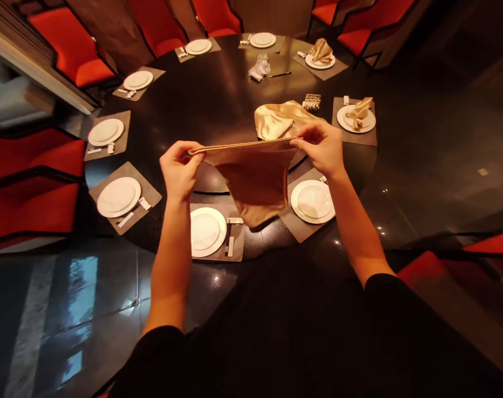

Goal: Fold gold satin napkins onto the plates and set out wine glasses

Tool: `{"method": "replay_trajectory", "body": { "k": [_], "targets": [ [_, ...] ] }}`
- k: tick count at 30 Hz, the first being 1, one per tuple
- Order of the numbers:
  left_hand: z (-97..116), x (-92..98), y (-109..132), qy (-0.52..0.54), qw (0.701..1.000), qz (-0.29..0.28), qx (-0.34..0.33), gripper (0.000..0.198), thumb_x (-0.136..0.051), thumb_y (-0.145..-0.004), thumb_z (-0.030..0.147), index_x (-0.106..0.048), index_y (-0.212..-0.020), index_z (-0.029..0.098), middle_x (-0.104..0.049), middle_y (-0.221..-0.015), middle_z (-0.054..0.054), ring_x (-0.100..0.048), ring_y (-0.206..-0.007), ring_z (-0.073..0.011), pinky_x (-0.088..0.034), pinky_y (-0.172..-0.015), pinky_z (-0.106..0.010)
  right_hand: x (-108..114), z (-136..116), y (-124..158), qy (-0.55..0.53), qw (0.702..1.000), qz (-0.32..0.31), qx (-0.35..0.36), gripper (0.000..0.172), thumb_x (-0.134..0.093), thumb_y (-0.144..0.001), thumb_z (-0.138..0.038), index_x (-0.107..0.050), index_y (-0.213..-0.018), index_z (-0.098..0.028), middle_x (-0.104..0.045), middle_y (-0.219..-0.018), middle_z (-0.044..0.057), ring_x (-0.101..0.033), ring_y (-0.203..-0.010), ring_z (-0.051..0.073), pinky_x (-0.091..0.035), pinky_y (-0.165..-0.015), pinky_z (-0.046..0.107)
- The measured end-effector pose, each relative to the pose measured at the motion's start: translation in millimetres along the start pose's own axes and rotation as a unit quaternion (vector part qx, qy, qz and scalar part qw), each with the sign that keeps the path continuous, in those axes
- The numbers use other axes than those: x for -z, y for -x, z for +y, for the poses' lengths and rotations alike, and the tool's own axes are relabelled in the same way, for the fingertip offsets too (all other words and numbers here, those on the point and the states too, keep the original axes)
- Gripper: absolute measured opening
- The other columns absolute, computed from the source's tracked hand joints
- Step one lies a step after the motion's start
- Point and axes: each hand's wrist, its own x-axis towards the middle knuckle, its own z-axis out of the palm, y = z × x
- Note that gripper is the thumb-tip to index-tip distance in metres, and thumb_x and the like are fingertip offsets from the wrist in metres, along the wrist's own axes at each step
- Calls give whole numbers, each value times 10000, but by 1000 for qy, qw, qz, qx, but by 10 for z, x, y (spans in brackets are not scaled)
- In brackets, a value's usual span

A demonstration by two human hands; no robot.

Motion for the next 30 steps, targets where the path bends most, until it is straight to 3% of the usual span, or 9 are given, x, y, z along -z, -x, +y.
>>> {"method": "replay_trajectory", "body": {
  "k": [3, 5, 8, 10, 13, 15, 21, 27, 30],
  "targets": [
    [-47, 31, 503, 16, 998, 60, 11, 510, -835, -905, 598, -680, -935, 112, -701, -941, -18, -675, -912, -147, -566, -919, -363, 55, 81, 413, -17, 999, 8, -38, 319, -875, -927, -414, -774, -992, -118, -775, -1010, 53, -737, -906, 147, -605, -812, 290],
    [-171, -91, 1124, 33, 990, 71, 118, 464, -845, -891, 584, -683, -902, 150, -714, -909, -31, -672, -882, -169, -575, -876, -346, 60, 303, 934, -22, 994, -24, -105, 320, -895, -894, -432, -772, -977, -149, -773, -966, 50, -710, -875, 164, -600, -811, 312],
    [-486, -534, 2134, 70, 941, 10, 330, 372, -833, -865, 528, -723, -911, 176, -740, -893, -59, -644, -820, -189, -555, -782, -329, -97, 878, 1828, -27, 964, -95, -247, 334, -837, -897, -468, -771, -997, -156, -776, -961, 59, -687, -873, 181, -563, -828, 318],
    [-702, -893, 2703, 74, 919, -18, 387, 268, -803, -865, 414, -745, -909, 157, -754, -896, -89, -658, -837, -214, -549, -805, -347, -265, 1277, 2391, 2, 929, -129, -346, 290, -795, -886, -438, -763, -953, -157, -772, -938, 66, -664, -846, 188, -538, -840, 325],
    [-934, -1308, 3335, 50, 867, -75, 490, 148, -789, -808, 296, -750, -868, 167, -743, -841, -57, -647, -813, -210, -524, -816, -325, -458, 1690, 3121, 52, 879, -189, -435, 212, -755, -868, -374, -749, -936, -173, -777, -954, 73, -663, -909, 217, -530, -921, 341],
    [-1024, -1452, 3641, 38, 837, -96, 538, 115, -790, -772, 255, -745, -832, 168, -724, -795, -39, -635, -793, -203, -511, -801, -307, -499, 1826, 3520, 64, 859, -211, -462, 223, -753, -857, -345, -748, -1005, -178, -779, -986, 71, -666, -953, 228, -530, -962, 345],
    [-1174, -1536, 4145, 46, 800, -92, 591, 198, -784, -778, 308, -747, -897, 154, -712, -783, -47, -669, -758, -227, -517, -651, -298, -447, 1994, 4197, 80, 849, -258, -454, 189, -769, -822, -261, -758, -991, -177, -740, -1043, 83, -652, -960, 225, -521, -985, 346],
    [-1301, -1607, 4173, 64, 797, -52, 598, 276, -807, -773, 367, -723, -902, 137, -693, -773, -42, -662, -751, -196, -578, -688, -309, -639, 2085, 4176, 100, 847, -187, -487, 193, -716, -874, -346, -736, -954, -171, -723, -1087, 102, -649, -919, 218, -532, -964, 334],
    [-1353, -1667, 4121, 65, 802, -28, 593, 259, -789, -766, 358, -696, -870, 139, -655, -725, -17, -628, -709, -165, -576, -731, -308, -731, 2058, 4054, 75, 823, -156, -541, 220, -689, -862, -395, -702, -922, -184, -748, -963, 73, -675, -864, 217, -547, -911, 317]
  ]
}}
